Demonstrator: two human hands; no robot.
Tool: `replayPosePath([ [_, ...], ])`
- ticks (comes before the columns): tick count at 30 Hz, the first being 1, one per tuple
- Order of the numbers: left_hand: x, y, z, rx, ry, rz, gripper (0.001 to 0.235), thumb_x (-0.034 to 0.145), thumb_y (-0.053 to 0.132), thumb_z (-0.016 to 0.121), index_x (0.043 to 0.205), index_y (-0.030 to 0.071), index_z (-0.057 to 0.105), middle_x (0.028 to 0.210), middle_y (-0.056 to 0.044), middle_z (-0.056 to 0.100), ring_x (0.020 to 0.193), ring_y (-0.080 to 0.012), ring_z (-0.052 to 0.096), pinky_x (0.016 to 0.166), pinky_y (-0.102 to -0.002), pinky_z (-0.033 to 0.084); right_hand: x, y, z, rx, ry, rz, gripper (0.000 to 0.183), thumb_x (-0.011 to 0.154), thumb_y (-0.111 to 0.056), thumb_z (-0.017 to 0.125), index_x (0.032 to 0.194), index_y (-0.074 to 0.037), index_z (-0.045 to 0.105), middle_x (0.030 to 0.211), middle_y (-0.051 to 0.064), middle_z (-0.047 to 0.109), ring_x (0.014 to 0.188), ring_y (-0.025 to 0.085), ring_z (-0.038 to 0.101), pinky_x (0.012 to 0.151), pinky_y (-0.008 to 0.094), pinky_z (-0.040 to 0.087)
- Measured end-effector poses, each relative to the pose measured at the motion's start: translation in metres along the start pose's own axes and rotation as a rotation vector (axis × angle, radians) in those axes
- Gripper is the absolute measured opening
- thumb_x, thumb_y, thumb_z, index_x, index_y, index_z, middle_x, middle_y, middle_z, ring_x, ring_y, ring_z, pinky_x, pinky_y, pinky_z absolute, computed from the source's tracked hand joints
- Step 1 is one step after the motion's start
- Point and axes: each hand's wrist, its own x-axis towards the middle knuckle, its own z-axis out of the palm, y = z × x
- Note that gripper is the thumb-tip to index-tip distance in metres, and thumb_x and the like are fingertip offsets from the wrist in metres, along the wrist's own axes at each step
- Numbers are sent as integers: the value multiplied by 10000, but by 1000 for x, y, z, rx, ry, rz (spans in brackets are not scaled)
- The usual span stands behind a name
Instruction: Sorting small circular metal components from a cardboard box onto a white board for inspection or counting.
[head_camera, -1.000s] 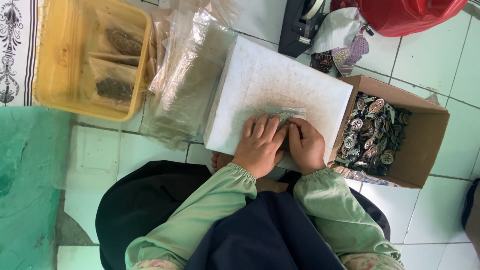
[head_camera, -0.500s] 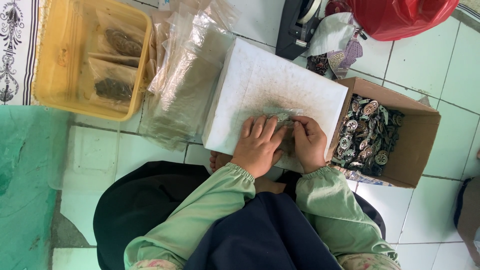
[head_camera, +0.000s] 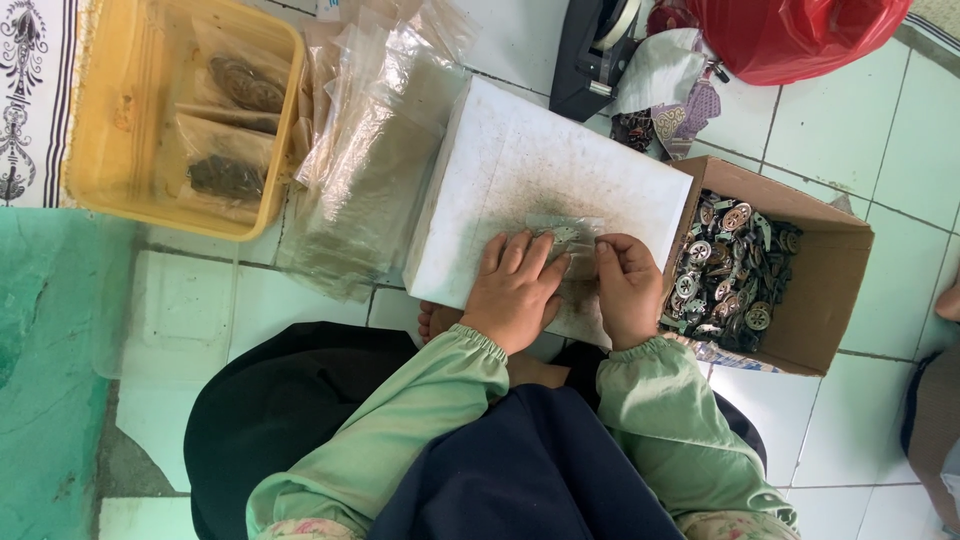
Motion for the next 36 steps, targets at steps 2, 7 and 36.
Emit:
replayPosePath([
  [2, 1, 0, -2, 0, -7, -7, 522, 964, 376, 638, 1435, 176, 533, 1480, -151, 402, 1403, -366, 334, 1168, -599, 215, -6, -8, 2, 24, -23, 14, 126, 1062, -68, 584, 1132, -50, 688, 630, 14, 565, 565, 83, 502, 513, 200, 384],
  [7, 3, 1, -2, 0, -16, -11, 522, 944, 380, 644, 1414, 178, 543, 1468, -143, 408, 1395, -356, 336, 1167, -594, 215, -10, -15, 5, -18, -84, 86, 142, 1041, -91, 607, 1090, -71, 739, 554, 20, 539, 486, 91, 483, 453, 202, 379],
  [36, 1, 2, 9, -2, -96, -38, 489, 1009, 322, 508, 1477, 184, 487, 1550, -165, 355, 1451, -385, 293, 1199, -622, 171, 2, -10, 7, -526, -73, -239, 135, 893, -187, 804, 1027, -184, 818, 640, 42, 667, 691, 215, 686, 632, 321, 558],
])
